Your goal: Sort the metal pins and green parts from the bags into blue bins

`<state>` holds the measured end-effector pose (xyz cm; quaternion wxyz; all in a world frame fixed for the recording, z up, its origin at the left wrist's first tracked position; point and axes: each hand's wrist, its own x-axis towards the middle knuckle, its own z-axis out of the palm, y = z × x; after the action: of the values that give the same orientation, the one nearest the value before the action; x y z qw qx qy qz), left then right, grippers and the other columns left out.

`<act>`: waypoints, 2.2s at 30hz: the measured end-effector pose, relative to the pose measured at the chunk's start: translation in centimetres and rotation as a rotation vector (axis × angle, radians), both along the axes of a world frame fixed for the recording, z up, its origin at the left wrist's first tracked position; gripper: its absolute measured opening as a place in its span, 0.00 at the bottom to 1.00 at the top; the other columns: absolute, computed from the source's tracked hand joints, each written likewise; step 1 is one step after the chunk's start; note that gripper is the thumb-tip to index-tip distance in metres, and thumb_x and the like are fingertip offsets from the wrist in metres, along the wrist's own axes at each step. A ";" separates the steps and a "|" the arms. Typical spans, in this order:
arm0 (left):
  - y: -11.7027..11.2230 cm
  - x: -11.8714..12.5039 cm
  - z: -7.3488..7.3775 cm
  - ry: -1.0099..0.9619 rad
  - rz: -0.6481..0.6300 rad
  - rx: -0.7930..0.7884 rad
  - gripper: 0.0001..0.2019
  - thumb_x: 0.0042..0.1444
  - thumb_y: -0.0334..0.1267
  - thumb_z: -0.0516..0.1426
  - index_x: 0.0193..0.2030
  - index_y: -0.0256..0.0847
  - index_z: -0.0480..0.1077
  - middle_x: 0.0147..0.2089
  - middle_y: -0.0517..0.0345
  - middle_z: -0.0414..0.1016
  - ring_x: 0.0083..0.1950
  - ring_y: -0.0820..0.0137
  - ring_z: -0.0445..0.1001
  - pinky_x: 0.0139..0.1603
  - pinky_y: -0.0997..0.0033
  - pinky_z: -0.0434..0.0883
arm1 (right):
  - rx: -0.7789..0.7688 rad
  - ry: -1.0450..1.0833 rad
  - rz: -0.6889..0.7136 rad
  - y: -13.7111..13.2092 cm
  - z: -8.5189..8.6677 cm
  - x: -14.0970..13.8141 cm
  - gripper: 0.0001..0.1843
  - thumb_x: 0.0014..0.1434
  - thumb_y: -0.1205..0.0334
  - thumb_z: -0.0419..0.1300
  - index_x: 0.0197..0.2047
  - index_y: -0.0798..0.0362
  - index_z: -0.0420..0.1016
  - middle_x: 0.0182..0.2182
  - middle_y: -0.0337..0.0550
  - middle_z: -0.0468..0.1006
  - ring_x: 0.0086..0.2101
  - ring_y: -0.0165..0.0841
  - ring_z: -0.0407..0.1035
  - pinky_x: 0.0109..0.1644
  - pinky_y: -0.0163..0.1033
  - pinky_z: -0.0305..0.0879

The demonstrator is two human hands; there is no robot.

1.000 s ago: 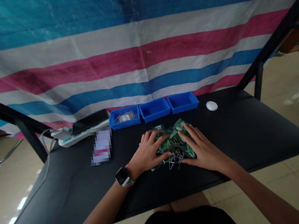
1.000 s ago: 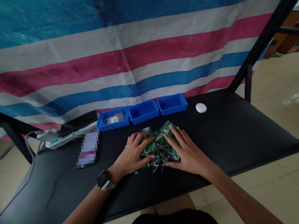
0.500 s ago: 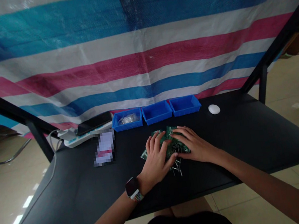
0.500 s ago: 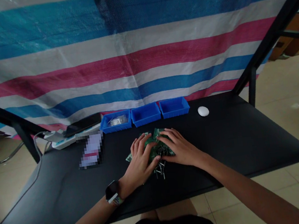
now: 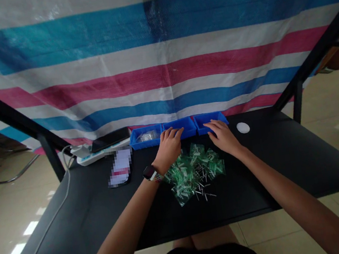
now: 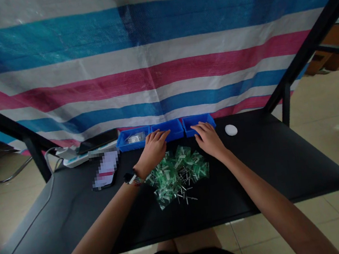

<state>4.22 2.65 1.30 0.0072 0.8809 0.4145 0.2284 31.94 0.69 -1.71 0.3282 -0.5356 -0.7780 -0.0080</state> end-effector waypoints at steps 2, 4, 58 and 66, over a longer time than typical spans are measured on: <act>1.0 0.1 -0.6 0.020 -0.004 -0.022 0.27 0.65 0.25 0.48 0.69 0.42 0.68 0.57 0.43 0.76 0.61 0.51 0.70 0.67 0.44 0.63 | -0.016 -0.013 0.013 0.9 -0.2 0.0 0.21 0.69 0.67 0.52 0.60 0.50 0.78 0.53 0.53 0.80 0.59 0.48 0.70 0.68 0.61 0.60; 1.5 0.1 -1.1 0.006 -0.017 -0.045 0.26 0.65 0.25 0.47 0.67 0.42 0.70 0.54 0.44 0.76 0.55 0.52 0.71 0.64 0.45 0.65 | -0.032 -0.008 0.017 1.3 -0.3 0.1 0.20 0.69 0.68 0.52 0.57 0.50 0.80 0.50 0.51 0.82 0.54 0.46 0.72 0.64 0.58 0.61; 1.8 -10.8 1.6 0.351 0.243 -0.067 0.16 0.66 0.35 0.54 0.57 0.42 0.74 0.53 0.44 0.77 0.55 0.51 0.74 0.59 0.51 0.71 | 0.209 0.164 0.019 -0.2 -0.8 -0.8 0.15 0.64 0.73 0.55 0.47 0.48 0.79 0.45 0.49 0.81 0.50 0.46 0.75 0.59 0.56 0.70; 0.3 -10.8 5.2 0.311 0.276 -0.031 0.16 0.67 0.37 0.53 0.58 0.45 0.75 0.57 0.48 0.79 0.55 0.54 0.79 0.49 0.60 0.76 | 0.212 0.375 0.048 -3.0 1.3 -2.3 0.14 0.65 0.70 0.55 0.46 0.47 0.81 0.46 0.48 0.82 0.51 0.45 0.75 0.60 0.55 0.71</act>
<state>-6.59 2.96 6.50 -0.0747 0.8403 0.5307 0.0820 29.61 -2.29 -0.46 0.5217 -0.4718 -0.7106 0.0177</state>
